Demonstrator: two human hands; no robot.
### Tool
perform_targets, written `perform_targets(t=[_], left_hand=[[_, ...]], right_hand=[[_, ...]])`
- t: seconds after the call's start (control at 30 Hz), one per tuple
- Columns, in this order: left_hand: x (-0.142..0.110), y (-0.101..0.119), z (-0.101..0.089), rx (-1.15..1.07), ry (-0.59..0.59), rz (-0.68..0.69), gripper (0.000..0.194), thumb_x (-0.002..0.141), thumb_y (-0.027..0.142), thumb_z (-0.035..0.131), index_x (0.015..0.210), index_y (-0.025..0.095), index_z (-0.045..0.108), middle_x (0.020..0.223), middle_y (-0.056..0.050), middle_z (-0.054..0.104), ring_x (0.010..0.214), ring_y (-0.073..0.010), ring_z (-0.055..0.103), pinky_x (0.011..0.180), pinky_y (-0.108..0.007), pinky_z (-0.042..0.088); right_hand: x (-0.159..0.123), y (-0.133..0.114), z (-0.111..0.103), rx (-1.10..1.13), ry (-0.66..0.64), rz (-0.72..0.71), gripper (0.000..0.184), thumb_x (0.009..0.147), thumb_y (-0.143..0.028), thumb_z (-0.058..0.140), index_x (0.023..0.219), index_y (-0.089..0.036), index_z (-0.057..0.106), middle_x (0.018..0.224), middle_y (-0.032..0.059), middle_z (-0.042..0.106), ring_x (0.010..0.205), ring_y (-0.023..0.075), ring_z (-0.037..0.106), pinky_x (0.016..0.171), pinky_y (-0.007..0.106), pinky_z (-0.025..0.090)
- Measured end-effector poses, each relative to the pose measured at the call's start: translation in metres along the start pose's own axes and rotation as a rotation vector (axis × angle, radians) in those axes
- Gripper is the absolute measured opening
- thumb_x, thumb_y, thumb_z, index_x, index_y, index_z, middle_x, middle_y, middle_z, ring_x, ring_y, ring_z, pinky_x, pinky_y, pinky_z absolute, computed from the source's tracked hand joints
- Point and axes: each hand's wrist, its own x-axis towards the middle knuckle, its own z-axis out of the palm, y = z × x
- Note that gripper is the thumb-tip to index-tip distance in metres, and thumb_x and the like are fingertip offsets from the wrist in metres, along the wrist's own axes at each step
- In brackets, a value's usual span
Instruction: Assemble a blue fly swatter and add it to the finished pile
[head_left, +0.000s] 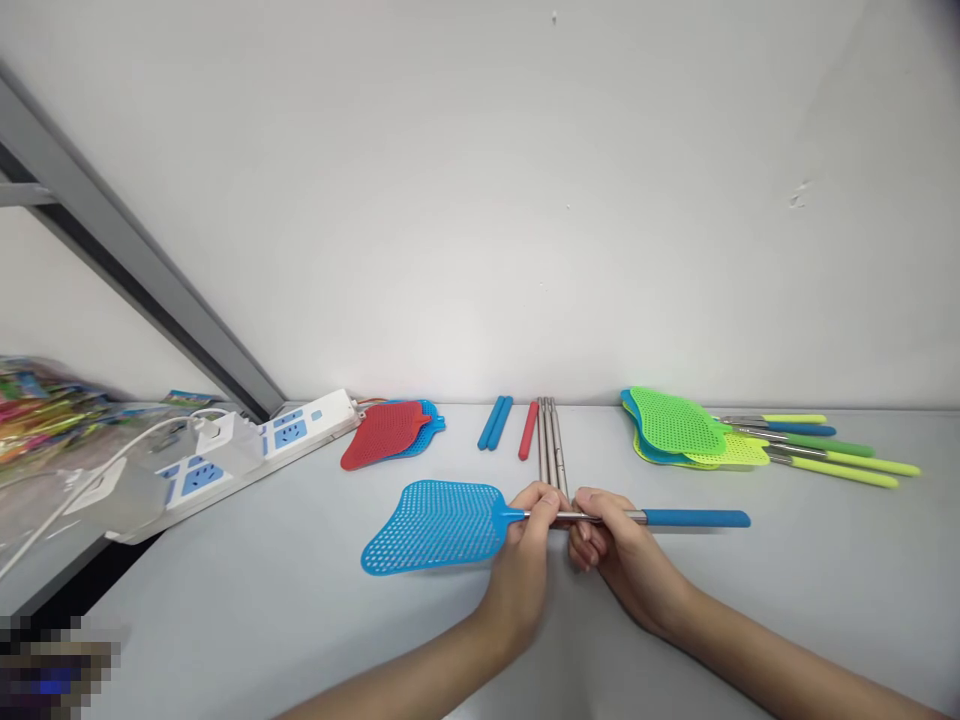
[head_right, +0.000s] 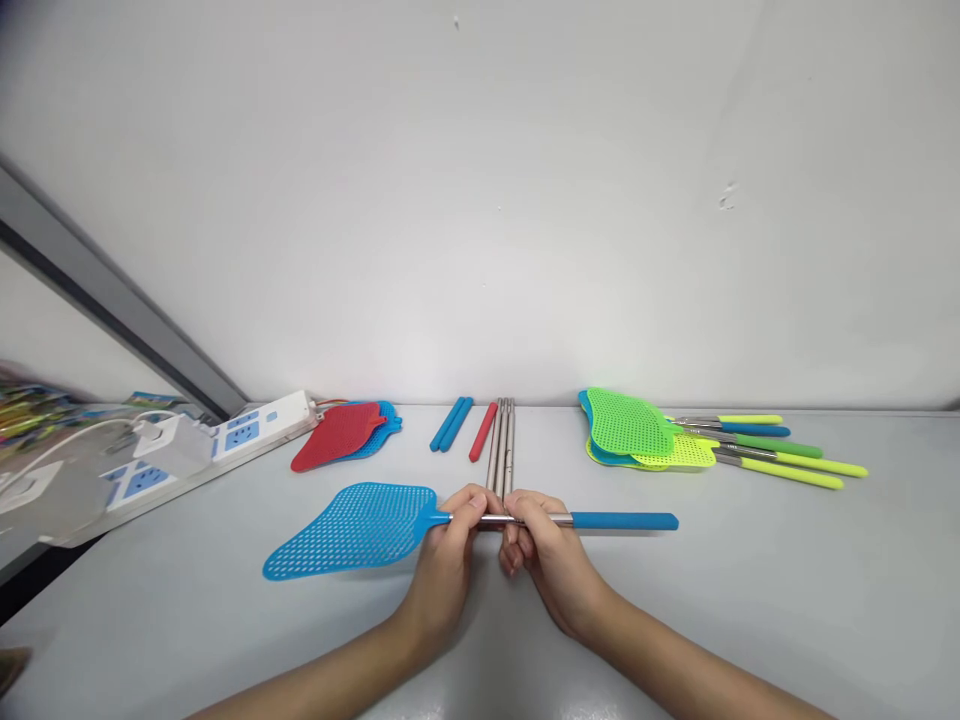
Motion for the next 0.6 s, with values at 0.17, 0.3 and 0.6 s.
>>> perform_targets(t=[0.17, 0.3, 0.6], left_hand=[[-0.0023, 0.0023, 0.0024, 0.136, 0.051, 0.123, 0.026, 0.08, 0.034, 0.033, 0.067, 0.019, 0.049, 0.065, 0.001, 0.053, 0.069, -0.0144, 0.049, 0.068, -0.024, 0.035], [-0.0056, 0.0062, 0.0053, 0.133, 0.073, 0.122, 0.023, 0.081, 0.033, 0.033, 0.073, 0.019, 0.05, 0.065, 0.001, 0.054, 0.067, -0.0141, 0.05, 0.066, -0.024, 0.036], [-0.0075, 0.0033, 0.0026, 0.191, 0.108, 0.122, 0.022, 0.081, 0.035, 0.036, 0.067, 0.019, 0.042, 0.062, 0.002, 0.046, 0.064, -0.0128, 0.044, 0.063, -0.023, 0.032]], right_hand=[[0.0005, -0.002, 0.0022, 0.01, 0.024, 0.003, 0.032, 0.073, -0.027, 0.049, 0.046, -0.016, 0.039, 0.04, -0.0043, 0.032, 0.039, 0.0081, 0.032, 0.044, 0.024, 0.03], [-0.0003, -0.0029, 0.0029, -0.023, 0.03, -0.028, 0.026, 0.073, -0.027, 0.049, 0.051, -0.016, 0.043, 0.046, -0.0034, 0.034, 0.045, 0.009, 0.035, 0.046, 0.023, 0.03], [-0.0024, -0.0059, 0.0037, -0.066, -0.029, -0.065, 0.012, 0.075, -0.025, 0.046, 0.071, -0.017, 0.053, 0.065, 0.001, 0.048, 0.059, 0.0116, 0.043, 0.058, 0.024, 0.034]])
